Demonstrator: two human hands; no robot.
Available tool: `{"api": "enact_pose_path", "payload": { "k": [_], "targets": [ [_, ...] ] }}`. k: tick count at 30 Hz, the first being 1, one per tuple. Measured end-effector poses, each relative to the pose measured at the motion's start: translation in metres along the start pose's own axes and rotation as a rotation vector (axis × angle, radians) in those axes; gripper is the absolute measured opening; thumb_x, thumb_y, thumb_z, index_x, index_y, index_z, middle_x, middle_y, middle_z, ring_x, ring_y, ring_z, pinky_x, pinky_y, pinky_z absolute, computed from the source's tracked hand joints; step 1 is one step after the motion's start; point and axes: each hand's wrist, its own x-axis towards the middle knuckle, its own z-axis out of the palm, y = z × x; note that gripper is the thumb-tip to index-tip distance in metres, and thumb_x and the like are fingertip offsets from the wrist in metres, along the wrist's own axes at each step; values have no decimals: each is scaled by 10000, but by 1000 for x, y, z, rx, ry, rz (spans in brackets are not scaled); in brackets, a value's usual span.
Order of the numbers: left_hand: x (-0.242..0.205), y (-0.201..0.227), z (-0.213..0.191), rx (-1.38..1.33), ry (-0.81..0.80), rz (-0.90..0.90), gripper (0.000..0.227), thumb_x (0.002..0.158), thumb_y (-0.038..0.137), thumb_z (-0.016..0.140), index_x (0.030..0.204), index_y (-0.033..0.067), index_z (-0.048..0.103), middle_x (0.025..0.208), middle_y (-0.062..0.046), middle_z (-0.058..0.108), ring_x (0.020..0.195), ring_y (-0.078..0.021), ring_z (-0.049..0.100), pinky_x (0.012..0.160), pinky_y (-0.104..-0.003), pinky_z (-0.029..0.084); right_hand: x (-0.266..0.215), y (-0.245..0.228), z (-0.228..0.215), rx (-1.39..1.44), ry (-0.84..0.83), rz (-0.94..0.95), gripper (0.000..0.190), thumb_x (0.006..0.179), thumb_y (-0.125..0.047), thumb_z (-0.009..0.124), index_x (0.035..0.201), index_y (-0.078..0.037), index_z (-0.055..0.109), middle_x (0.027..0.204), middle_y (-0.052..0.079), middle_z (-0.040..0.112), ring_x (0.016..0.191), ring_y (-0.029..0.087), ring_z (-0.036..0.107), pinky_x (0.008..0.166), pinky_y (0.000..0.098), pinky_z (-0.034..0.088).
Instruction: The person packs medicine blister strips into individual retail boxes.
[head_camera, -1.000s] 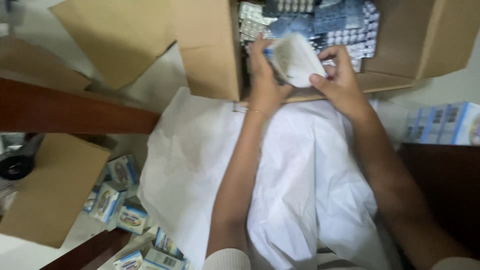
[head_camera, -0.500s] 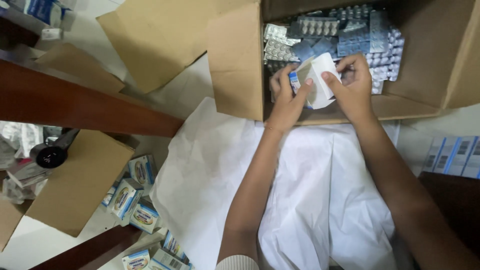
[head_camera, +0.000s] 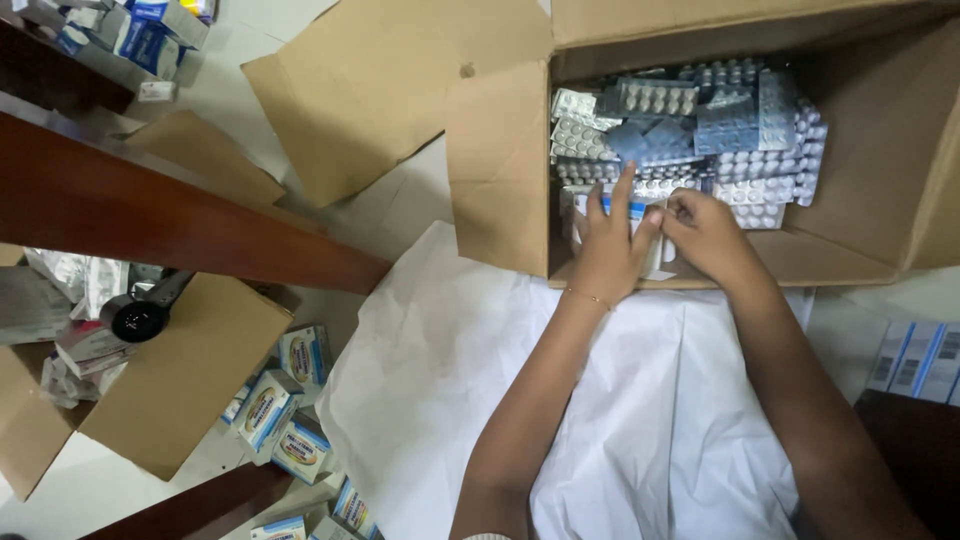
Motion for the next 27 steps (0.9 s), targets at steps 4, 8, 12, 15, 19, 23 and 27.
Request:
{"api": "enact_pose_path", "payload": {
  "k": [4,8,12,15,19,23,27],
  "targets": [
    [0,-15,14,50,-52,127,705,1056,347,569,1668,339,219,1588,-358,280,1486,-615,298,1237,-667,282,2,-14,-3,171,-161,264,183,1006,-179,620,1002,4,627,803,135,658,709,195,603,634,336,493],
    [-7,14,-10,159,-179,238,780,945,334,657,1608,415,254,1687,-240,216,1523,-606,218,1154,-740,270,0,-7,-4,86,-92,205,159,1029,-131,575,1084,15,609,850,142,675,728,187,641,637,326,500],
    [-3,11,-7,241,-165,380,899,796,420,763,1559,454,289,1710,-175,215,1515,-596,214,1112,-748,293,2,0,-7,145,-17,94,119,1044,-92,552,1082,9,604,914,103,655,795,147,621,664,301,500],
    [1,11,-17,351,-182,398,963,722,547,808,1543,453,314,1656,-136,309,1490,-526,304,1125,-750,297,-1,13,-2,304,-29,171,138,1085,-113,516,1085,-13,611,902,53,637,770,113,584,639,283,491],
    [13,23,-53,371,-211,432,1165,578,675,838,1563,399,280,1559,-115,415,1436,-450,395,1124,-741,310,4,-15,-4,376,-59,210,180,1094,-135,488,1158,-37,624,900,18,642,732,91,572,620,271,479],
    [31,33,-69,295,-309,498,1300,467,669,889,1571,345,285,1508,-138,464,1396,-432,426,1092,-675,355,10,-15,-4,527,-63,258,225,1092,-162,455,1203,-48,614,928,0,658,752,68,598,628,250,489],
    [39,28,-60,199,-361,554,1286,482,596,907,1582,286,319,1503,-145,493,1400,-401,472,1118,-567,407,7,-17,-7,619,17,229,236,1083,-164,459,1220,-46,611,993,-11,666,832,47,620,698,220,508]
  ]
}}
